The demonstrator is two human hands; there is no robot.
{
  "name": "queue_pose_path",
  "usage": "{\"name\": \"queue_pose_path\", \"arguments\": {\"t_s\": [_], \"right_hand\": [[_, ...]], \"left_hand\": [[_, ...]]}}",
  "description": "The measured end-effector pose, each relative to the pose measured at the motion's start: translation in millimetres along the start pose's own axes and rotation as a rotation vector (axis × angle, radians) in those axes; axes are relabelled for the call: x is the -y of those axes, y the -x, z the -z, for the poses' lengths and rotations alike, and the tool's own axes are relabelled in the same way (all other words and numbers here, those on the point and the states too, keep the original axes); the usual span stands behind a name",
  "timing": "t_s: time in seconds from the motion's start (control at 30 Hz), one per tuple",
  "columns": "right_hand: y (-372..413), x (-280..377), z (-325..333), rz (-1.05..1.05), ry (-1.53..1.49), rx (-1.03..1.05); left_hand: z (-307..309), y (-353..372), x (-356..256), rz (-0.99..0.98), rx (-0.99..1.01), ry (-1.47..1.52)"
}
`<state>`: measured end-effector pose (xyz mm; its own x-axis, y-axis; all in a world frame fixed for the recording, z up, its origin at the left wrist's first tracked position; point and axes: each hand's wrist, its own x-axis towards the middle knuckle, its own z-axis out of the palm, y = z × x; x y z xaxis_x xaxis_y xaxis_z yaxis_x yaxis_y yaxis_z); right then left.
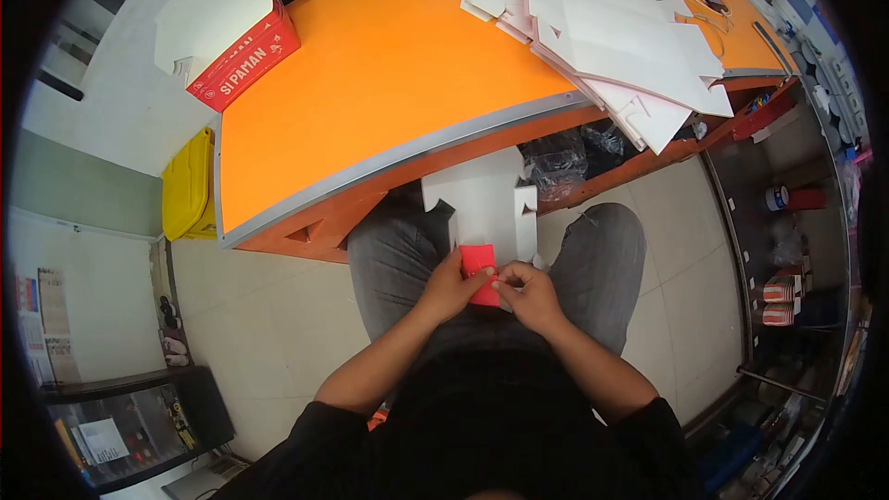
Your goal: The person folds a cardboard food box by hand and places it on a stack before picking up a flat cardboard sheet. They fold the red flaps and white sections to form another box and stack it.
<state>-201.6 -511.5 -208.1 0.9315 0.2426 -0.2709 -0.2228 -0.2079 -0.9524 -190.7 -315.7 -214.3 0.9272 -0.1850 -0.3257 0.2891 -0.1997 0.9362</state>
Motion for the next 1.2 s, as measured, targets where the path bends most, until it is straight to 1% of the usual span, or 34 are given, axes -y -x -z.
{"name": "queue_pose_path", "arguments": {"t_s": [0.07,0.13,0.23,0.27,0.37,0.43,0.47,0.53,0.57,0.63,0.67,0.73,0.83,0.93,1.03,1.13,1.2], "right_hand": [[-1.4,2.3,-0.5,-0.039,0.011,0.0],[-6.6,-3.9,-0.5,-0.054,0.02,-0.026],[-15.8,-29.8,-3.2,0.008,-0.328,0.031],[-17.3,-36.2,-2.8,-0.007,-0.335,0.052],[-21.8,-32.8,1.3,-0.075,-0.394,0.101],[-21.1,-10.9,7.2,-0.158,-0.482,0.12],[-23.1,-12.9,8.7,-0.135,-0.453,0.138],[-25.2,-15.9,11.0,-0.094,-0.396,0.172],[-26.1,-17.1,10.9,-0.042,-0.364,0.072],[-27.1,-4.0,12.2,0.063,-0.298,-0.125],[-28.3,3.0,19.5,0.048,-0.378,-0.158],[-32.7,21.0,38.7,0.016,-0.54,-0.229],[-38.7,24.3,45.5,0.069,-0.31,-0.256],[-43.2,23.0,39.4,0.161,-0.261,-0.259],[-41.6,27.6,36.6,0.179,0.015,-0.272],[-41.5,41.7,31.0,0.371,0.267,-0.378],[-42.1,41.2,27.2,0.429,0.282,-0.395]], "left_hand": [[-1.8,1.1,-2.1,0.046,0.043,-0.072],[-5.5,6.4,-11.3,-0.015,0.029,-0.066],[-7.3,6.1,-4.4,-0.132,0.04,-0.133],[-6.9,4.7,0.7,-0.177,0.049,-0.169],[-5.8,1.9,2.5,-0.152,0.05,-0.122],[-4.9,0.3,-0.1,-0.179,0.033,-0.169],[-4.5,-0.3,-1.5,-0.192,0.023,-0.192],[-5.9,0.3,-4.4,-0.152,-0.003,-0.201],[-6.1,0.3,-5.0,-0.133,-0.016,-0.206],[-6.3,-0.2,2.6,-0.233,-0.115,-0.387],[-7.1,-0.2,6.4,-0.282,-0.164,-0.477],[-5.4,2.8,-1.1,-0.299,-0.158,-0.557],[-7.2,6.5,-13.8,-0.311,-0.152,-0.605],[-6.7,4.0,-18.2,-0.311,-0.177,-0.568],[-5.3,2.9,-21.9,-0.311,-0.212,-0.505],[-6.6,2.1,-29.6,-0.28,-0.218,-0.399],[-9.1,0.7,-32.1,-0.263,-0.229,-0.358]]}}
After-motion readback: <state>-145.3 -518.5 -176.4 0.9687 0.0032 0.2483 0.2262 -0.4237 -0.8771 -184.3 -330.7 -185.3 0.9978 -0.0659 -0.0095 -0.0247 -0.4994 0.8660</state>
